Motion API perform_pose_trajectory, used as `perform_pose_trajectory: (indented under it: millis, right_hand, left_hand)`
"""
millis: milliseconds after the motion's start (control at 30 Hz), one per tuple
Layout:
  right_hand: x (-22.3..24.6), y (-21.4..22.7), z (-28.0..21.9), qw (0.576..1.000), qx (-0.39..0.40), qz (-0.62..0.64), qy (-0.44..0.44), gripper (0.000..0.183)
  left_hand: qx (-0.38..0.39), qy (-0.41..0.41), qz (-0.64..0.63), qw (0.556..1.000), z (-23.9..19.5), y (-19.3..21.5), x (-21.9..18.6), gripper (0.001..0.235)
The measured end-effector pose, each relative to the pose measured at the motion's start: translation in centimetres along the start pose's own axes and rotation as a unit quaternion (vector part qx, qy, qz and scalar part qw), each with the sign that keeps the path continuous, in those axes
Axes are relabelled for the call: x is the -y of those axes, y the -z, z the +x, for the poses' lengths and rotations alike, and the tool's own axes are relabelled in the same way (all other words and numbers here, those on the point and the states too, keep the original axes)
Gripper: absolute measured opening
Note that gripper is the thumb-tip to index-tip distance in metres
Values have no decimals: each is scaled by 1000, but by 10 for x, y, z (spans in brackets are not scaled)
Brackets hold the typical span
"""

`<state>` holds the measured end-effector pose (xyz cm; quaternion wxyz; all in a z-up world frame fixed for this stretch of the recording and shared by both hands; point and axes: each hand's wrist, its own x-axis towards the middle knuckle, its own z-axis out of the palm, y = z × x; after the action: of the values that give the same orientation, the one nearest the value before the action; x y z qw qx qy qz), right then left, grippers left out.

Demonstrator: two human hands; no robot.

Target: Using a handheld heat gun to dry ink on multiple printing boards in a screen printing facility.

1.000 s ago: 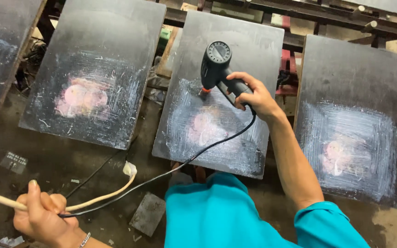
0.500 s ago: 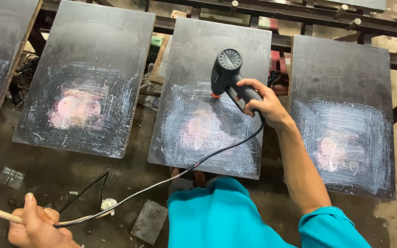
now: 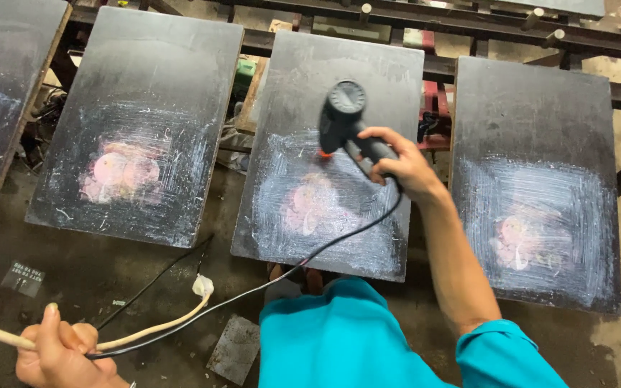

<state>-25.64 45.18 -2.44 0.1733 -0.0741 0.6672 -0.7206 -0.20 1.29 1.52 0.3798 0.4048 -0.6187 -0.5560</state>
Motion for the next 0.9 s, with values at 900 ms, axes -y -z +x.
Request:
perform_pose_trajectory:
  millis: [900]
  right_hand:
    - [2,26,-47,997,-24,52,-43,49]
  left_hand:
    - [30,-23,11,999,22,4,33,57]
